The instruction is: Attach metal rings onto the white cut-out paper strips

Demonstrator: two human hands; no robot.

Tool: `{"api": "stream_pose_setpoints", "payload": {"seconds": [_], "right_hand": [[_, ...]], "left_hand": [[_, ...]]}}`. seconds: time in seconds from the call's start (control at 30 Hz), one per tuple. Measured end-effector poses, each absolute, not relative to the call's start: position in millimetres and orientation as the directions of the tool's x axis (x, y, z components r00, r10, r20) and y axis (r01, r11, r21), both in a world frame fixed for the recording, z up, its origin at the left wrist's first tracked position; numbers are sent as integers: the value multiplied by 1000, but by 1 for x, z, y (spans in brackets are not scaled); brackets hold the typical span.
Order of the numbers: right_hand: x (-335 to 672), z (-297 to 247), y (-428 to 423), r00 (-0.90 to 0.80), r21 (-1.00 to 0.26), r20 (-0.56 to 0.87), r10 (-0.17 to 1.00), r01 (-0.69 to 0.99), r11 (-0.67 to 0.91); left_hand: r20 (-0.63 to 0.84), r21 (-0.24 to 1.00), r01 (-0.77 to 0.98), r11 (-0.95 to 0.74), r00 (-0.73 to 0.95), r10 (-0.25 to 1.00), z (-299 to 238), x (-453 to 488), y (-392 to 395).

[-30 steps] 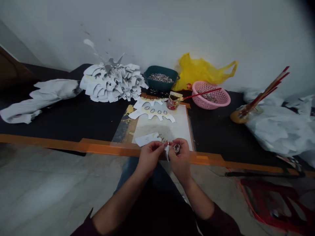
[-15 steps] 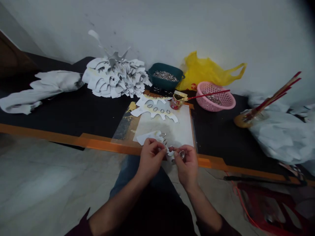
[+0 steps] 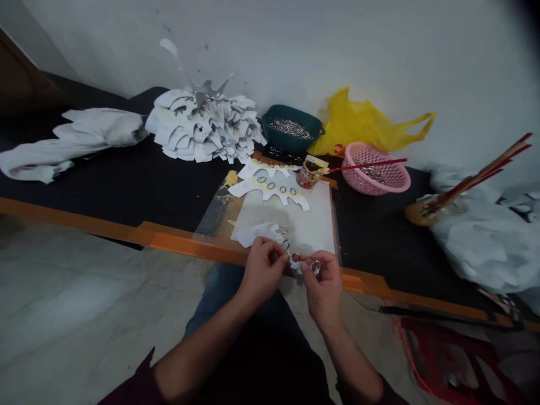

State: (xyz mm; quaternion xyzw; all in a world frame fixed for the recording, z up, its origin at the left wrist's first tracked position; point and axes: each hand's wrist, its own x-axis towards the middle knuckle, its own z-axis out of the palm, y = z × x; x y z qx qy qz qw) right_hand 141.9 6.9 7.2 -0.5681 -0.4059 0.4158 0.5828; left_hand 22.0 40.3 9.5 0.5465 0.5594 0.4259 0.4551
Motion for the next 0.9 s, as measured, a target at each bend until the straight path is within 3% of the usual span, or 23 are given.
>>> {"api": "stream_pose_setpoints", "payload": {"seconds": [0.1, 0.2, 0.3, 0.4, 0.5, 0.57, 0.63, 0.77, 0.9], "right_hand": [[143, 8, 8, 318, -1000, -2, 948, -9, 1], [144, 11, 9, 290, -1000, 16, 957, 12, 13], [145, 16, 13, 262, -1000, 8, 965, 6, 7], [147, 22, 17, 237, -1000, -26, 971, -17, -23], [151, 27, 21, 212, -999, -35, 977, -4, -34], [153, 33, 24, 196, -994, -31, 980, 93, -50], [155, 42, 29, 162, -953, 5, 987, 300, -44], [155, 63, 48, -16, -682, 107, 994, 727, 85], [149, 54, 68, -66, -435, 11, 998, 898, 64]], "left_hand": [[-11, 949, 315, 23, -41, 999, 8, 20, 43], [159, 887, 444, -128, -34, 987, 15, 16, 47], [313, 748, 539, -387, 226, 922, 28, 10, 56], [286, 691, 466, -553, 526, 801, 38, 4, 70], [221, 718, 396, -572, 650, 727, 43, 1, 80], [174, 722, 425, -546, 652, 738, 49, 1, 84], [126, 690, 494, -529, 638, 760, 59, 4, 84], [82, 544, 632, -552, 615, 785, 78, 15, 88], [-12, 460, 739, -491, 559, 829, 67, 27, 100]]}}
